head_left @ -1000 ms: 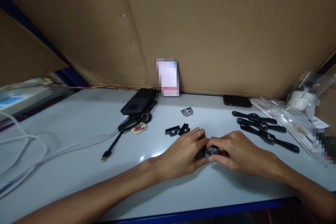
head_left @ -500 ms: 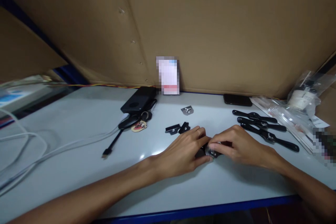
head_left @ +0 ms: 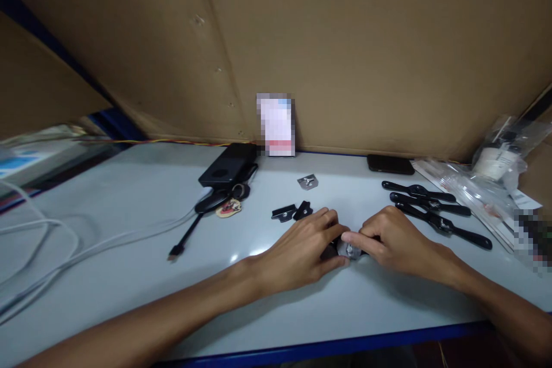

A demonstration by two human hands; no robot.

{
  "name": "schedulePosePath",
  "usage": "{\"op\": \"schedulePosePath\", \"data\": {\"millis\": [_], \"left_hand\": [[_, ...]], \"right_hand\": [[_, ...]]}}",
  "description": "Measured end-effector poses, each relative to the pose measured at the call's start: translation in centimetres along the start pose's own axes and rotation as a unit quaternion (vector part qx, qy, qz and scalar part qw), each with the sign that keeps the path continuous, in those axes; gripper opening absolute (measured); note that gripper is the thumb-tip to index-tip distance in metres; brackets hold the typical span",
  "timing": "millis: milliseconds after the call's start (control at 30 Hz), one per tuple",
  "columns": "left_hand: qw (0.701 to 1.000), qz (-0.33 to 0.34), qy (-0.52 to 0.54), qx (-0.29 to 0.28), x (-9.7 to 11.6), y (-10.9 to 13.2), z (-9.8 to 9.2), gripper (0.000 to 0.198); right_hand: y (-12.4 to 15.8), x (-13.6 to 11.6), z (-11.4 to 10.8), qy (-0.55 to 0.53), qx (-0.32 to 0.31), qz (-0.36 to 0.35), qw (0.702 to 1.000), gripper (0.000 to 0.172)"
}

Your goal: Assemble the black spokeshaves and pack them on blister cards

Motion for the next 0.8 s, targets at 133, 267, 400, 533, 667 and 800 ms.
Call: {"op": "schedulePosePath", "data": {"millis": [133,267,400,533,667,800], "left_hand": [[1.000,0.006,-0.013,0.009,-0.08,0.03,0.11,0.026],[1.000,0.003,-0.009,0.003,-0.07,0.05,0.10,0.027],[1.000,-0.007,0.009,-0.011,0.05,0.05,-0.07,0.027],[1.000,-0.001,-0.004,-0.002,0.02,0.07,-0.05,0.026],[1.000,0.005,-0.007,0.007,-0.09,0.11,0.10,0.023],[1.000,0.009,-0.008,0.013,-0.14,0.14,0.20,0.022]], "right_hand": [[-0.07,0.10,-0.13,-0.008,0.020,0.025,0.999,0.060],[-0.01,0.04,-0.01,0.013,0.027,0.011,0.999,0.055],[0.10,-0.36,0.12,-0.010,-0.014,0.037,0.999,0.060],[0.09,-0.39,-0.10,-0.030,0.004,0.056,0.998,0.061],[0.06,-0.24,-0.03,-0.028,0.012,0.032,0.999,0.052],[0.07,-0.43,0.00,0.001,0.013,0.020,1.000,0.051]]}}
Point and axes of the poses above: each hand's wrist, its own y-axis away from the middle knuckle, its own z-axis out of the palm, x = y × z, the point moved 1 cm from there along -y, towards the middle knuckle, and after that the axes turned 4 degrees about -z, right-handed, at the moved point
